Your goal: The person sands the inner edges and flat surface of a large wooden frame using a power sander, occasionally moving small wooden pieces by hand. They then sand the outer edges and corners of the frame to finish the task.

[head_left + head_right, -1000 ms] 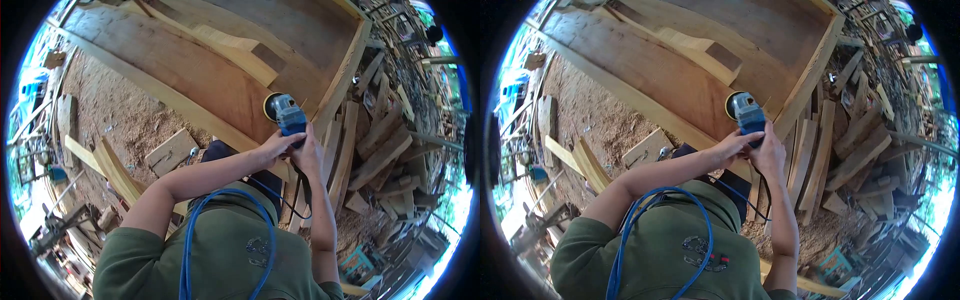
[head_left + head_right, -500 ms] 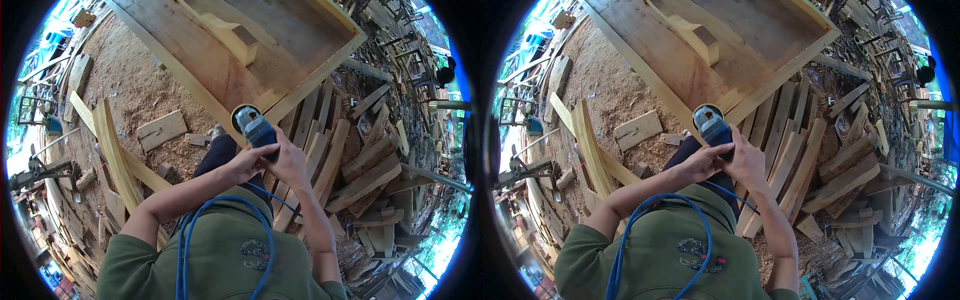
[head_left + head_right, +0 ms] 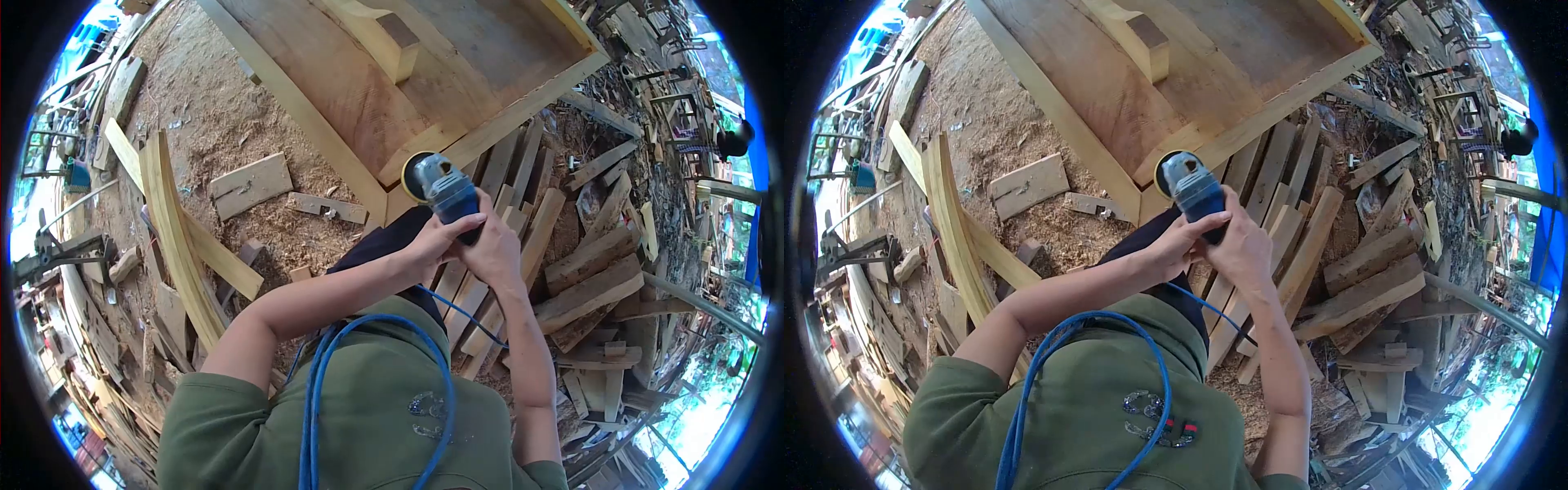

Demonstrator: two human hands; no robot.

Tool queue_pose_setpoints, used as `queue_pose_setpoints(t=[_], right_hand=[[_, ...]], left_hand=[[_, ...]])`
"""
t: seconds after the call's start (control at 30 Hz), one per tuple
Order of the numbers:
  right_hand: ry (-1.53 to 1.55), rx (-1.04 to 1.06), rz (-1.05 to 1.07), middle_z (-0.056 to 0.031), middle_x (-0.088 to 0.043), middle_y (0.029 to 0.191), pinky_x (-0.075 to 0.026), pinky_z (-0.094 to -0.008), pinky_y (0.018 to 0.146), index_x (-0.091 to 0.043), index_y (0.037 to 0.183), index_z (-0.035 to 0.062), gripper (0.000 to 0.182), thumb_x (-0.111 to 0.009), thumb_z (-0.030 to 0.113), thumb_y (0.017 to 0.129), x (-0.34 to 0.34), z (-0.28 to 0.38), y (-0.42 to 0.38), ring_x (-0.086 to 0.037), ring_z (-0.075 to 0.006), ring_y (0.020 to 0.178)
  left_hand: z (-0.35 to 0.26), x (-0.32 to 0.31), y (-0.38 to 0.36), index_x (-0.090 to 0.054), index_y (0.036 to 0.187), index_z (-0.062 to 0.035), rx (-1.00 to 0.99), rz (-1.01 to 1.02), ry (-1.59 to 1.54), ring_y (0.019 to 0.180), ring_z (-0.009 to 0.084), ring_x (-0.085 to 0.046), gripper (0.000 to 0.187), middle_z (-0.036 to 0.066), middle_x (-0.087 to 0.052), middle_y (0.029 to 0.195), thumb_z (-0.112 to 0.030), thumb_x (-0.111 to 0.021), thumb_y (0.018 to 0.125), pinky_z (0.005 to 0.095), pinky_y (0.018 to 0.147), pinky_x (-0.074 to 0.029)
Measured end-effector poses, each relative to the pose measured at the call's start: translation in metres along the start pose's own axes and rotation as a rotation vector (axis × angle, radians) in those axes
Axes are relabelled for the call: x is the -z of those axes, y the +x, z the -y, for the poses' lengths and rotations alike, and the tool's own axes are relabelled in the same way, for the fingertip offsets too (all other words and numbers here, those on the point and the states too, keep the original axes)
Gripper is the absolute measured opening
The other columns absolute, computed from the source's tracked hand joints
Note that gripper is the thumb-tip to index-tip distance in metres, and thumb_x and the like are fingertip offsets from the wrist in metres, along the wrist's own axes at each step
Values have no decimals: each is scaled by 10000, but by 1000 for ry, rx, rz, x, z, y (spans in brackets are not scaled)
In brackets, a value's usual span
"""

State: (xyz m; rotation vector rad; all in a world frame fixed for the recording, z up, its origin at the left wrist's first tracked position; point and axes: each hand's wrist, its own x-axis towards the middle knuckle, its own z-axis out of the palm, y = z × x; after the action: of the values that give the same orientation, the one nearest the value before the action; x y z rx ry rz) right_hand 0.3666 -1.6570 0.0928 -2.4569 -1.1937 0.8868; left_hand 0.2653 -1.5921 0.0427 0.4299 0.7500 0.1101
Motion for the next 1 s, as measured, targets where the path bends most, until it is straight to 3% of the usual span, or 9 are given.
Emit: queue_pose_setpoints(t=[0.13,0.17,0.3,0.47,0.63,0.77,0.87,1.0], right_hand=[[-29,-4,-83,-176,-669,1044,-516,-474,814,-397,1351,190,796,-792,305,670,15,-26,15,-640,-397,976],[-12,-12,-101,-183,-667,1041,-515,-478,809,-398,1347,188,789,-792,299,672,19,-34,19,-639,-401,974],[2,43,-67,-198,-664,1028,-514,-485,784,-410,1333,187,775,-796,285,668,38,-58,44,-639,-412,954],[46,216,-32,-174,-669,1003,-527,-481,758,-405,1334,194,801,-802,263,641,52,-75,57,-650,-402,914],[8,343,76,-150,-654,1050,-536,-482,729,-398,1350,162,829,-794,252,628,68,-66,80,-657,-396,878],[-88,361,236,-142,-637,1086,-537,-487,718,-387,1365,152,844,-790,296,637,80,-66,95,-659,-392,876],[-86,385,226,-142,-638,1080,-537,-488,722,-386,1363,161,846,-794,306,636,91,-76,109,-657,-394,878],[-103,289,165,-144,-647,1075,-536,-483,742,-397,1345,192,826,-802,288,632,121,-91,125,-654,-394,902]], left_hand=[[0,-19,36,-561,1147,-164,53,14,43,749,53,-596,442,-46,-611,930,-362,-770,812,240,685,-488],[0,-24,47,-558,1167,-156,85,26,52,850,79,-616,492,-24,-619,1006,-358,-794,785,280,787,-503],[2,-52,66,-549,1221,-148,-9,-5,-29,1018,127,-604,534,19,-606,1142,-318,-800,782,304,886,-489],[9,-56,78,-546,1224,-119,-75,27,-120,1012,124,-611,479,21,-612,1128,-262,-766,824,304,892,-494],[5,-56,75,-555,1199,-112,-71,-101,-216,977,121,-626,404,11,-628,1063,-226,-734,856,290,829,-517],[-8,-69,70,-528,1234,-121,7,-145,-321,925,135,-636,440,6,-626,1079,-226,-731,859,296,804,-522],[-8,-83,87,-524,1246,-131,-38,-147,-395,908,134,-635,457,1,-624,1085,-236,-737,855,295,794,-518],[-17,-103,129,-521,1256,-139,27,-68,-313,997,117,-601,496,-2,-599,1141,-252,-758,835,282,819,-509]])
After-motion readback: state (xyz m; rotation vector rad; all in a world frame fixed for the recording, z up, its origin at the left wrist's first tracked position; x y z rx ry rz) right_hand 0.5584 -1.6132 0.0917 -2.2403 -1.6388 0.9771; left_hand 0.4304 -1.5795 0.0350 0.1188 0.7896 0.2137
